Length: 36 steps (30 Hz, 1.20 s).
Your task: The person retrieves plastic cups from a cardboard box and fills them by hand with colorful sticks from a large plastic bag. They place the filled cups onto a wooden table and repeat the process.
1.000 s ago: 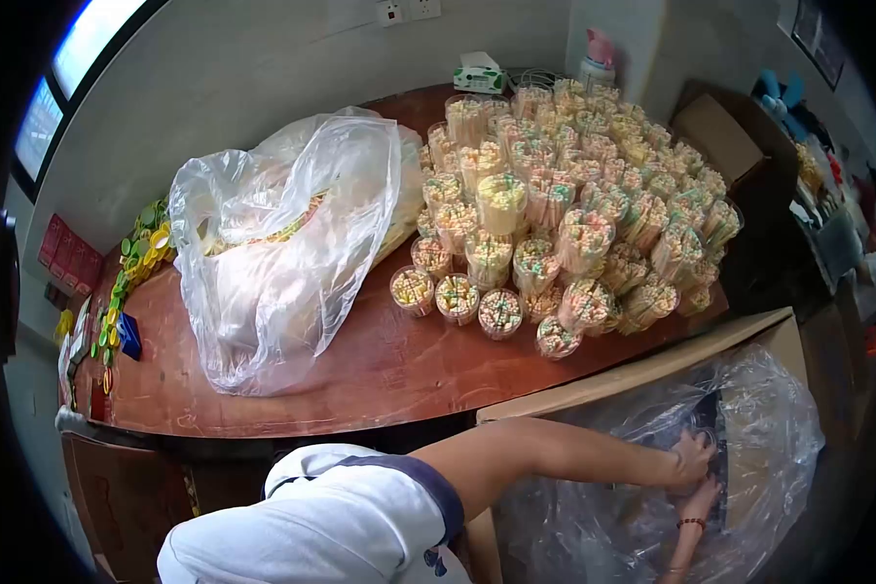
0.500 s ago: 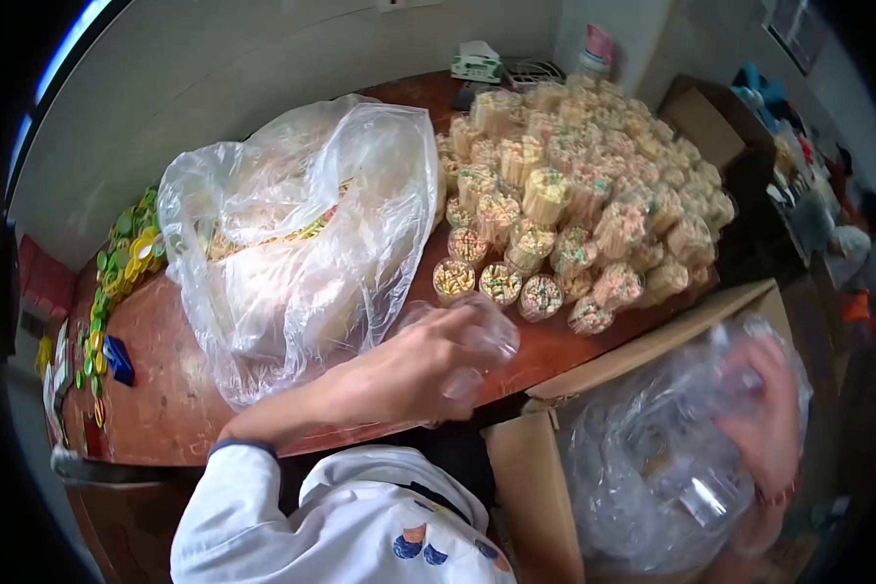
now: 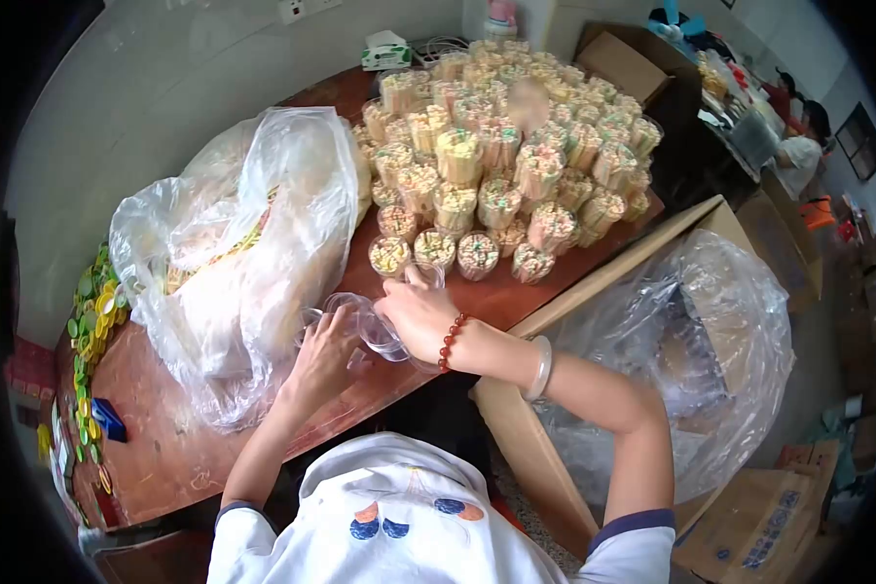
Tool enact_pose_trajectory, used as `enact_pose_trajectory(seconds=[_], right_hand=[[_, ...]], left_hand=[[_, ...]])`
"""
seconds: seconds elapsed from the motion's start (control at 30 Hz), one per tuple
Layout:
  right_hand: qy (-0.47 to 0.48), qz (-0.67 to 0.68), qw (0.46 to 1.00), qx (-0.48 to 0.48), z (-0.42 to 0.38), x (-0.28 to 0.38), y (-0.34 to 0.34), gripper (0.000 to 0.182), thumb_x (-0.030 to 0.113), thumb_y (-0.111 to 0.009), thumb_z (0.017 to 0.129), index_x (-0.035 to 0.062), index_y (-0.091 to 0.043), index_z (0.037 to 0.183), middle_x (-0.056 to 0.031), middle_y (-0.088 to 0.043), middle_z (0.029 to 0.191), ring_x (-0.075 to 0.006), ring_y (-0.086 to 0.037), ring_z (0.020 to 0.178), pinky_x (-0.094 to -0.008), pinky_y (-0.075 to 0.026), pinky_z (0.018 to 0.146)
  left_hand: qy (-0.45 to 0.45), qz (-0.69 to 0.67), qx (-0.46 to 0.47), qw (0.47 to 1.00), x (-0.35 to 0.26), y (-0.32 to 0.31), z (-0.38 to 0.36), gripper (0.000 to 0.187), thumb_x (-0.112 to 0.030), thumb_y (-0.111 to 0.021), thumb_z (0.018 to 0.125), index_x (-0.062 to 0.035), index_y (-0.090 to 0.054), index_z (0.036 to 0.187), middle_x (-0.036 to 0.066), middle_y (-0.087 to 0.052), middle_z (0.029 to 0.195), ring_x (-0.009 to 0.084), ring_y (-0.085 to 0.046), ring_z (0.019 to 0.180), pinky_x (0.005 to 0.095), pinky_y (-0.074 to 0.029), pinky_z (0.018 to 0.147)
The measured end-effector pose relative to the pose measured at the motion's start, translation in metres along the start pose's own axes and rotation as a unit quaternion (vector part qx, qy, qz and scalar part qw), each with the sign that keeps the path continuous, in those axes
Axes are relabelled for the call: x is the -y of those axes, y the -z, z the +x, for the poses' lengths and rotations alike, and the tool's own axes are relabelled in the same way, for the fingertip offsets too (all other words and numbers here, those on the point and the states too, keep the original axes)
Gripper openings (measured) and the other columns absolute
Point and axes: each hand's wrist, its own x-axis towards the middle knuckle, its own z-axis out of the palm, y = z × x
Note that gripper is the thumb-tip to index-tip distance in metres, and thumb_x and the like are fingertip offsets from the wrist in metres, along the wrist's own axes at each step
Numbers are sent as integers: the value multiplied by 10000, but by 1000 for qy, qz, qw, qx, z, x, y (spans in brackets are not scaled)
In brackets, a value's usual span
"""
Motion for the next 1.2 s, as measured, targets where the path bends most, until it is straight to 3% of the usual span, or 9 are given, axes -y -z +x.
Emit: enact_pose_trajectory(seconds=[0.33, 0.53, 0.7, 0.83, 0.93, 1.0, 1.07, 1.13, 1.2], right_hand=[[-9, -6, 1000, -20, 21, -13, -60, 466, -73, -641, 752, 0, -619, 1212, -249, -357, 1577, -527, -446, 1295, -530, -526, 1018], [45, -8, 999, 21, 12, -12, -35, 552, -19, -671, 835, -7, -530, 1369, -216, -258, 1641, -453, -486, 1263, -489, -534, 1017], [57, -82, 992, 73, 10, -1, -19, 533, 16, -593, 884, 10, -488, 1406, -168, -309, 1621, -398, -431, 1372, -452, -596, 929], [25, -142, 985, 92, 26, 28, 19, 448, 37, -628, 877, 25, -594, 1324, -202, -579, 1409, -360, -631, 1183, -441, -580, 913], [96, -2, 994, 42, 96, 54, 40, 309, 59, -624, 923, -2, -670, 1222, -223, -683, 1235, -336, -649, 1181, -416, -550, 984], [204, 44, 976, 65, 172, 47, 22, 404, 125, -607, 966, 76, -608, 1366, -205, -633, 1352, -382, -576, 1288, -474, -466, 1101], [291, -167, 941, -46, 251, 44, -1, 517, 227, -582, 1004, 202, -487, 1512, -197, -532, 1485, -450, -452, 1391, -598, -315, 1188], [182, -268, 946, 19, 335, 40, 12, 595, 335, -564, 1019, 299, -373, 1582, -183, -385, 1601, -493, -288, 1477, -698, -194, 1193], [234, -301, 895, -233, 411, -8, 12, 604, 411, -557, 1014, 292, -386, 1581, -188, -336, 1621, -480, -244, 1500, -710, -187, 1186]], left_hand=[[-2, -122, -132, 984, 14, 29, -37, 427, -166, -749, 875, -145, -658, 1292, 157, -394, 1555, 389, -499, 1328, 472, -470, 1098], [82, -146, -242, 956, 69, 55, -52, 524, -91, -719, 888, -126, -569, 1390, 151, -481, 1491, 382, -550, 1260, 459, -502, 1047], [146, -69, -346, 924, 149, 81, -52, 415, -157, -697, 946, -108, -606, 1348, 150, -558, 1414, 384, -564, 1247, 459, -491, 1048], [164, -70, -251, 951, 220, 102, -38, 416, -215, -641, 987, -136, -590, 1393, 162, -539, 1452, 395, -498, 1348, 471, -455, 1094], [163, -43, -146, 975, 264, 129, -11, 557, -258, -640, 982, -193, -498, 1516, 186, -379, 1612, 396, -324, 1499, 486, -330, 1217], [139, 60, -163, 975, 305, 131, 16, 583, -279, -654, 968, -196, -492, 1522, 190, -306, 1645, 397, -266, 1526, 512, -277, 1238], [139, 173, -141, 965, 348, 141, 46, 691, -324, -702, 923, -219, -446, 1556, 191, -127, 1708, 387, -104, 1583, 593, -145, 1265], [163, 277, -198, 926, 380, 165, 65, 722, -311, -701, 927, -238, -400, 1579, 179, -151, 1707, 378, -119, 1582, 613, -132, 1261], [188, 275, -238, 913, 420, 179, 76, 715, -286, -690, 939, -264, -382, 1584, 162, -194, 1697, 365, -137, 1580, 628, -104, 1259]])
